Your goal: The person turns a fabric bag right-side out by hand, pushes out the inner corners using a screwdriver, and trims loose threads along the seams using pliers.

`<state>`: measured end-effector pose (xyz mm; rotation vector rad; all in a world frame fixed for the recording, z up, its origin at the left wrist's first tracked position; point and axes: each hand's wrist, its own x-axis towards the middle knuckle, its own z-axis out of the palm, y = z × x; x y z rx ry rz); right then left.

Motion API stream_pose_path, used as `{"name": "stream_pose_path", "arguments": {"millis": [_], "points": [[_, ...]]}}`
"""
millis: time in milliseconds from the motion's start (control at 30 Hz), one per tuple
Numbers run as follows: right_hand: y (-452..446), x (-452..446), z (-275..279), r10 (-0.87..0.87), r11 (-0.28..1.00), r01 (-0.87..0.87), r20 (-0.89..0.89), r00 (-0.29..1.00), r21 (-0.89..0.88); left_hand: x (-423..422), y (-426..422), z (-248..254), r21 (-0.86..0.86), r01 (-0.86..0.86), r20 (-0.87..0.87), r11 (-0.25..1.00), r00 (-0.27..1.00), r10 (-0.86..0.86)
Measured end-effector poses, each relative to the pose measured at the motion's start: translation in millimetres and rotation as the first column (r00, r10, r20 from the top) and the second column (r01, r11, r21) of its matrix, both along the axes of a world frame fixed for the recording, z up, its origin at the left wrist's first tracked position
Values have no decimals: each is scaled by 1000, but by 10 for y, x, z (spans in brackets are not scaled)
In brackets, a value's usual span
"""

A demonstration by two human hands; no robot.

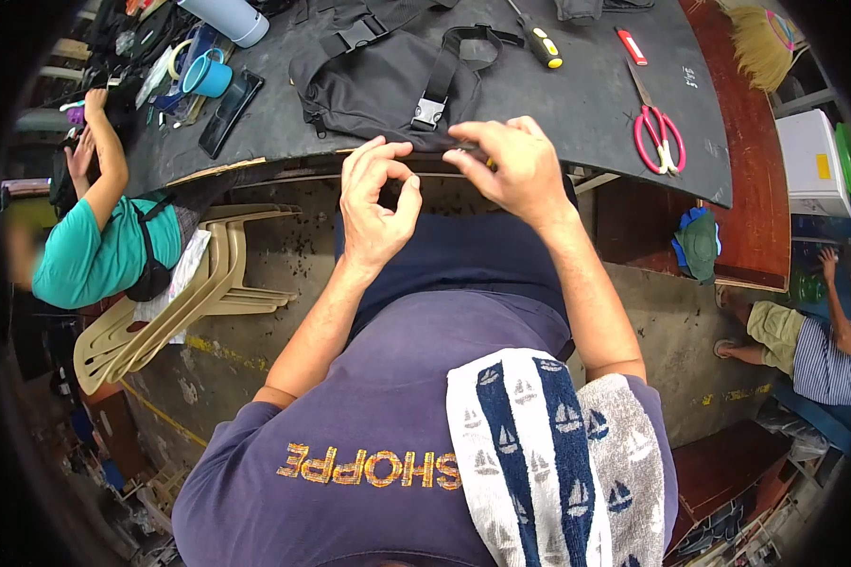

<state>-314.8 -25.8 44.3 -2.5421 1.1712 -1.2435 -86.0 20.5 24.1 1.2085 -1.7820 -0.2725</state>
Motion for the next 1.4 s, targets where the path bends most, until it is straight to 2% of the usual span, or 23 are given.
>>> {"name": "stream_pose_path", "arguments": {"millis": [167, 367, 467, 500, 600, 633, 700, 733, 767, 833, 867, 900, 967, 1133, 1233, 1267, 1367, 1400], "points": [[21, -154, 55, -165, 979, 155, 66, 984, 135, -63, 84, 64, -5, -72, 109, 997, 991, 72], [-156, -122, -34, -44, 994, 39, 49, 998, 102, -193, -22, 17, 105, -159, 116, 982, 982, 147], [-238, -24, -25, -20, 996, 15, 51, 998, 84, -234, -58, 70, 507, -62, -123, 860, 982, 143], [-278, -8, -34, -3, 996, 1, 17, 1000, 90, -224, -59, 41, 506, -62, -122, 860, 982, 143], [-325, 49, -34, 29, 994, -23, -50, 998, 104, -176, -57, -79, 254, -47, -81, 966, 994, 70], [-313, 100, -25, 56, 986, -56, 6, 998, 159, -148, -48, -72, 255, -48, -80, 966, 994, 70], [-301, 208, 7, 102, 957, -131, 122, 987, 259, -65, -21, -17, 7, -93, 38, 996, 995, 93], [-297, 242, 30, 101, 957, -130, 121, 987, 260, -40, -17, 12, -118, -101, 93, 988, 989, 112], [-293, 275, 58, 94, 940, -123, 106, 990, 320, -22, -22, 28, -117, -99, 93, 988, 990, 110], [-287, 324, 89, 85, 894, -110, 75, 993, 435, 29, -32, 58, -250, -134, 138, 959, 975, 172], [-290, 331, 84, 86, 893, -111, 76, 993, 435, 57, -37, 66, -316, -148, 156, 937, 966, 206], [-302, 342, 77, 86, 889, -100, 50, 995, 446, 91, -41, 48, -317, -150, 156, 937, 966, 208], [-322, 356, 70, 84, 882, -74, -1, 996, 465, 158, -48, -40, -214, -79, 107, 974, 989, 103], [-256, 362, 119, 110, 878, -109, 27, 994, 466, 192, -9, -52, -12, 8, -2, 1000, 1000, -8], [-135, 384, 210, 19, 947, -61, 135, 991, 314, 194, 24, -7, 9, 25, 6, 1000, 1000, -25], [-128, 371, 201, 21, 947, -63, 135, 991, 314, 193, 28, 0, 19, 36, 10, 999, 999, -36], [-101, 246, 105, 134, 988, -140, 90, 987, 69, 193, 29, -23, 30, 46, -4, 999, 999, -45], [-87, 206, 63, 133, 988, -140, 90, 987, 70, 188, 29, -29, 35, 53, -12, 998, 999, -52]]}}
